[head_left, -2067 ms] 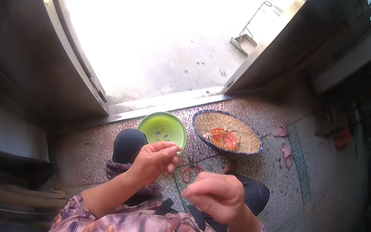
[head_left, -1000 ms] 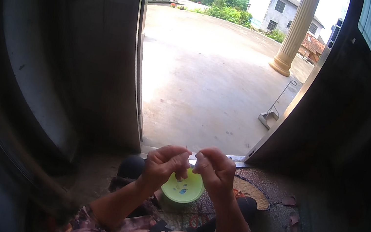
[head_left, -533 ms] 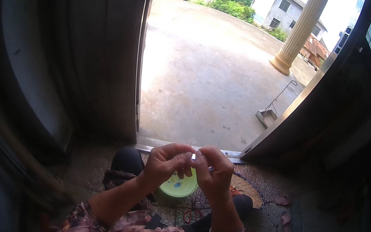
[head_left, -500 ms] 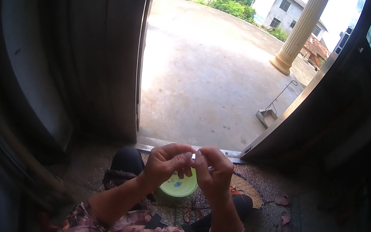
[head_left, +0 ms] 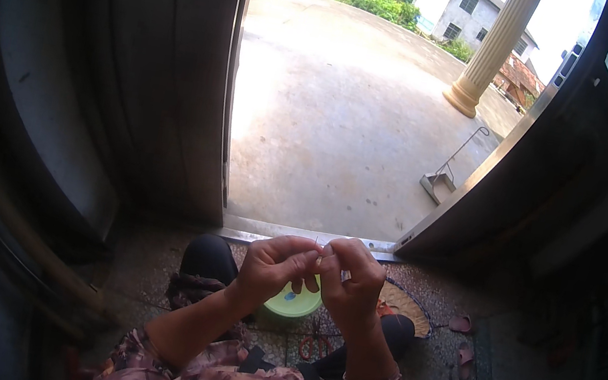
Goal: The recorder is repairing a traditional woven hat using string and scissors.
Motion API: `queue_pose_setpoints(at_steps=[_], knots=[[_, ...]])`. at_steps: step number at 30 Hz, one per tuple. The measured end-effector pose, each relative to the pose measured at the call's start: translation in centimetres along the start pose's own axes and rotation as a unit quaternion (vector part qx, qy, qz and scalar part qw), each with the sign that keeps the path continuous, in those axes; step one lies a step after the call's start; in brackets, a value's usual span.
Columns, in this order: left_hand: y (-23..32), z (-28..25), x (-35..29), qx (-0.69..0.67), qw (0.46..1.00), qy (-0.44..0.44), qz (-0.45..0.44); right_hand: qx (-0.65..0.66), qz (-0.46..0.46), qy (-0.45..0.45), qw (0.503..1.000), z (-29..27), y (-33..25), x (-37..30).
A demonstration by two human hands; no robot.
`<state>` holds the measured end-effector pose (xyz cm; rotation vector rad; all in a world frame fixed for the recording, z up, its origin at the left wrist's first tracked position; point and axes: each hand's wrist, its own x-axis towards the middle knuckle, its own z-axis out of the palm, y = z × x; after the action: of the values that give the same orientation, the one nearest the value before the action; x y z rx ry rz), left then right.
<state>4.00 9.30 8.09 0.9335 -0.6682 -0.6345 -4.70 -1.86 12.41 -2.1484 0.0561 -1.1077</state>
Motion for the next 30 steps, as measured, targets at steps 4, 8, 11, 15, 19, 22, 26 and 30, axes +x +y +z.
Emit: queue_pose_setpoints(at_steps=[4,8,11,15,19,22,26,30], knots=[[0.02,0.19,-0.09,0.004,1.000,-0.005,0.001,-0.014,-0.013,0.004,1.000,-0.08,-0.03,-0.06],[0.02,0.21,-0.09,-0.001,1.000,-0.001,-0.012,-0.022,-0.024,0.007,0.999,-0.12,-0.04,-0.01],[-0.02,0.12,-0.05,-0.004,1.000,-0.004,-0.012,-0.023,-0.028,0.007,0.999,-0.11,-0.02,0.03],[-0.02,0.08,0.03,-0.002,1.000,-0.005,-0.014,-0.022,-0.030,0.008,0.999,-0.04,0.09,0.00],[-0.13,0.08,0.14,-0.005,1.000,-0.003,-0.019,-0.027,-0.031,0.009,0.999,-0.03,0.28,0.00],[-0.23,0.18,0.25,-0.005,1.000,0.001,-0.016,-0.025,-0.028,0.010,0.999,-0.04,0.37,-0.04],[-0.63,0.00,0.33,0.001,1.000,0.002,-0.013,-0.030,-0.027,0.010,0.999,-0.01,0.51,-0.13],[-0.82,-0.02,0.46,-0.015,1.000,0.002,-0.021,-0.028,-0.025,0.007,0.999,-0.15,0.68,-0.17]])
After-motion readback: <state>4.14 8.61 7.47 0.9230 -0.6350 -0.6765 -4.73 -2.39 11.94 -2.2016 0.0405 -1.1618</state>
